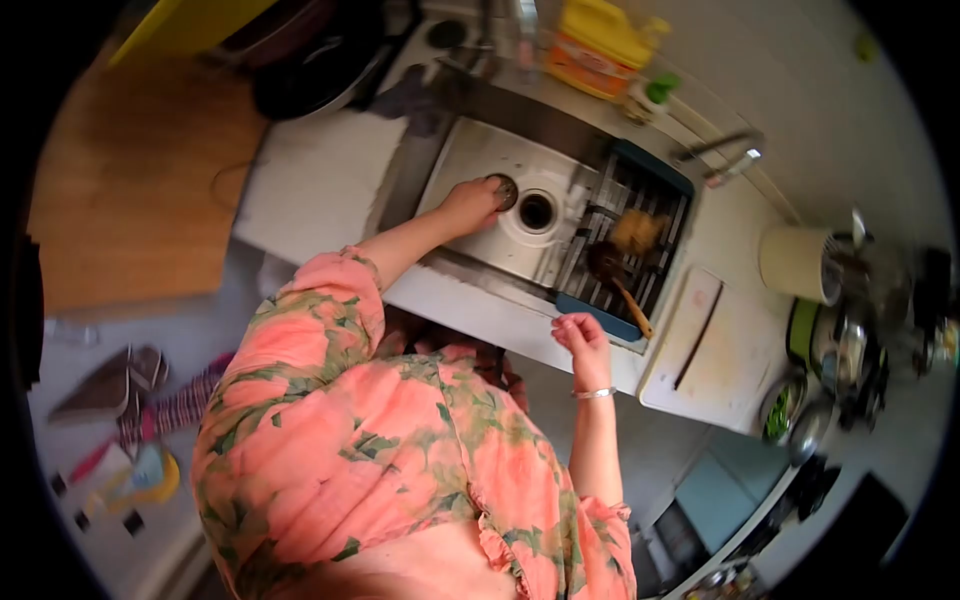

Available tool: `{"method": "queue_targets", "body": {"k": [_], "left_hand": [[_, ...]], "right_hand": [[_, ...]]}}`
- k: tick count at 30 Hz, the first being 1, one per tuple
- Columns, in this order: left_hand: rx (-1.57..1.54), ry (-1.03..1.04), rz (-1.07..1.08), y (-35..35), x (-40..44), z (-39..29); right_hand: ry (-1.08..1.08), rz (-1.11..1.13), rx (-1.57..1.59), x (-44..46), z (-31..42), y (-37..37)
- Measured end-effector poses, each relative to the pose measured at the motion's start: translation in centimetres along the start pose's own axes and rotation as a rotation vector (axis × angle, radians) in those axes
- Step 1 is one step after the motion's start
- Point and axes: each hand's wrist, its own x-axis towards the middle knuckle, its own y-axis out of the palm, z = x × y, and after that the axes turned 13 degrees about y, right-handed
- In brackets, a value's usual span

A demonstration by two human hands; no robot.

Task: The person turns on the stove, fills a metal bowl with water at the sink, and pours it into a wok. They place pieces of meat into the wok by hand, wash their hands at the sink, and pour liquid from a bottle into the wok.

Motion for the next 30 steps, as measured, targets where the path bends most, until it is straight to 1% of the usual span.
{"method": "queue_targets", "body": {"k": [2,5,7,8,10,12,14,16,17,19,20,21,23,24,25,27,28,29,30], "left_hand": [[-0.092,-0.143,-0.089,-4.3,-3.6,-0.4],[-0.132,-0.325,-0.351,-9.7,-11.0,-0.6],[-0.094,-0.436,-0.474,-12.6,-16.6,-1.0],[-0.081,-0.476,-0.478,-13.1,-19.7,-1.7],[-0.106,-0.774,-0.650,-13.8,-25.0,-2.5],[0.046,-0.881,-0.798,-10.5,-30.9,-2.2],[-0.444,-1.299,-0.891,-7.8,-34.7,-3.4],[-0.711,-1.435,-1.192,-2.9,-38.0,-3.9],[-0.715,-1.438,-1.199,-2.2,-38.2,-4.4],[-0.902,-1.580,-1.557,-0.7,-38.2,-4.9],[-0.969,-1.524,-1.704,-0.2,-38.3,-4.7],[-0.982,-1.524,-1.703,0.7,-38.6,-4.5],[-0.990,-1.666,-1.671,3.5,-39.9,-4.1],[-0.648,-1.862,-1.169,4.6,-40.6,-4.2],[-0.656,-1.862,-1.174,4.8,-40.7,-4.2],[-0.412,-1.864,-1.133,4.8,-40.9,-3.8],[-0.416,-1.865,-1.131,4.3,-41.2,-3.9],[-0.665,-1.706,-1.398,3.6,-41.6,-3.9],[-0.909,-1.503,-1.647,3.0,-41.7,-3.8]], "right_hand": [[-0.020,0.068,-0.088,1.1,1.3,1.2],[-0.041,0.172,-0.186,2.6,2.5,3.4],[-0.023,0.270,-0.253,3.9,2.7,4.4],[-0.015,0.293,-0.295,4.1,2.9,5.3],[-0.008,0.342,-0.342,4.7,3.1,6.7],[0.004,0.377,-0.378,5.1,3.2,7.8],[0.007,0.408,-0.426,5.3,3.1,8.6],[0.009,0.424,-0.456,5.1,3.3,9.3],[0.012,0.434,-0.474,4.9,3.3,9.7],[0.020,0.421,-0.515,4.4,3.8,10.2],[0.025,0.407,-0.547,4.2,3.9,10.3],[0.025,0.398,-0.552,4.2,4.0,10.3],[0.028,0.403,-0.584,4.2,4.1,10.3],[0.027,0.411,-0.581,4.0,4.1,10.4],[0.025,0.408,-0.589,3.9,4.2,10.5],[0.013,0.407,-0.617,3.8,4.3,10.7],[0.015,0.404,-0.618,3.6,4.3,10.7],[0.009,0.409,-0.618,3.6,4.3,10.8],[0.003,0.415,-0.617,3.6,4.3,10.9]]}}
